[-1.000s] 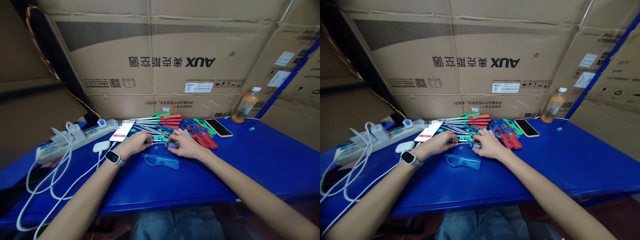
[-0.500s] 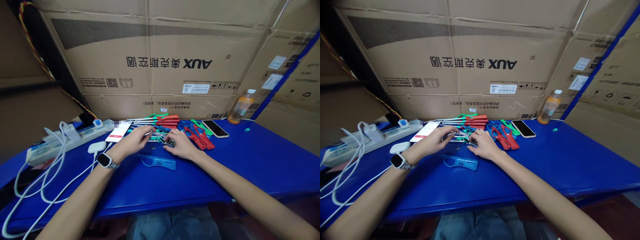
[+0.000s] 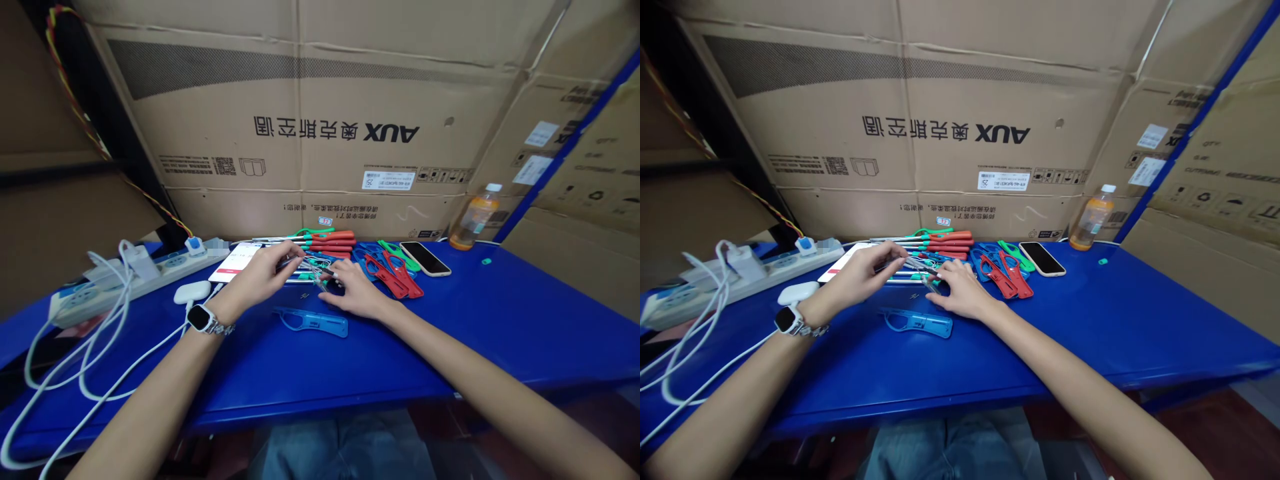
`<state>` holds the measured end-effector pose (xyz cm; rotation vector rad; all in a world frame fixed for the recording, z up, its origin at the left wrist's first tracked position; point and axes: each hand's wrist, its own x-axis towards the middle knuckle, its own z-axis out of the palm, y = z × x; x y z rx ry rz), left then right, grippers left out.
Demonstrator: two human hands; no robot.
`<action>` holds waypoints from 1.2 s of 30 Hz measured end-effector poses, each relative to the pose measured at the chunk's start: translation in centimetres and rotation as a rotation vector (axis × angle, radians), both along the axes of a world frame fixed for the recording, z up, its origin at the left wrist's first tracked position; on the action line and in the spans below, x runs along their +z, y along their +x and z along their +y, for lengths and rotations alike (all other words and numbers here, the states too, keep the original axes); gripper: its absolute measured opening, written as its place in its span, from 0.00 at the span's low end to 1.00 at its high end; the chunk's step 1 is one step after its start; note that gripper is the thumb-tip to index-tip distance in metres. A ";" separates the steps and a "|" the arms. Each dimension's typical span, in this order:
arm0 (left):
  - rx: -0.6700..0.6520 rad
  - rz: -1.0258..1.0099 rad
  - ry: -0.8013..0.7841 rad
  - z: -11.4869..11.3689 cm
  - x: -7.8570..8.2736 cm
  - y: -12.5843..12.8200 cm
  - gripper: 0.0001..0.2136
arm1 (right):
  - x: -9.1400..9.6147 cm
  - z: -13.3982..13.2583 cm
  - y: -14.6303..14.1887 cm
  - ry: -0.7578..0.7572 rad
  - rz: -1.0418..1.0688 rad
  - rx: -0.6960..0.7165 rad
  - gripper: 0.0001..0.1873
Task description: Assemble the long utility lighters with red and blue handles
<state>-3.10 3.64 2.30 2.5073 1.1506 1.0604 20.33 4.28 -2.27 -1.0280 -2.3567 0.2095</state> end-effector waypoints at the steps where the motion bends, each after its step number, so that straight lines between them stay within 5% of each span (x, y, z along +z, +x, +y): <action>1: -0.002 -0.005 0.003 -0.1 0.0 -0.1 0.11 | -0.1 0.0 -0.1 0.006 -0.028 0.013 0.10; 8: -0.001 -0.002 -0.003 -0.9 0.5 -0.9 0.10 | 0.7 0.3 0.1 -0.149 0.223 -0.004 0.04; 12: -0.008 0.050 -0.097 -1.5 0.4 -1.4 0.10 | 1.6 -0.4 0.6 -0.219 0.197 0.005 0.11; 22: -0.032 0.072 -0.285 -1.6 -1.1 -2.6 0.04 | 0.9 -2.3 0.3 -0.005 -0.185 0.067 0.13; 36: -0.059 0.112 -0.491 -2.1 -0.6 -2.7 0.04 | 0.4 -4.3 -2.1 0.060 -0.108 0.014 0.05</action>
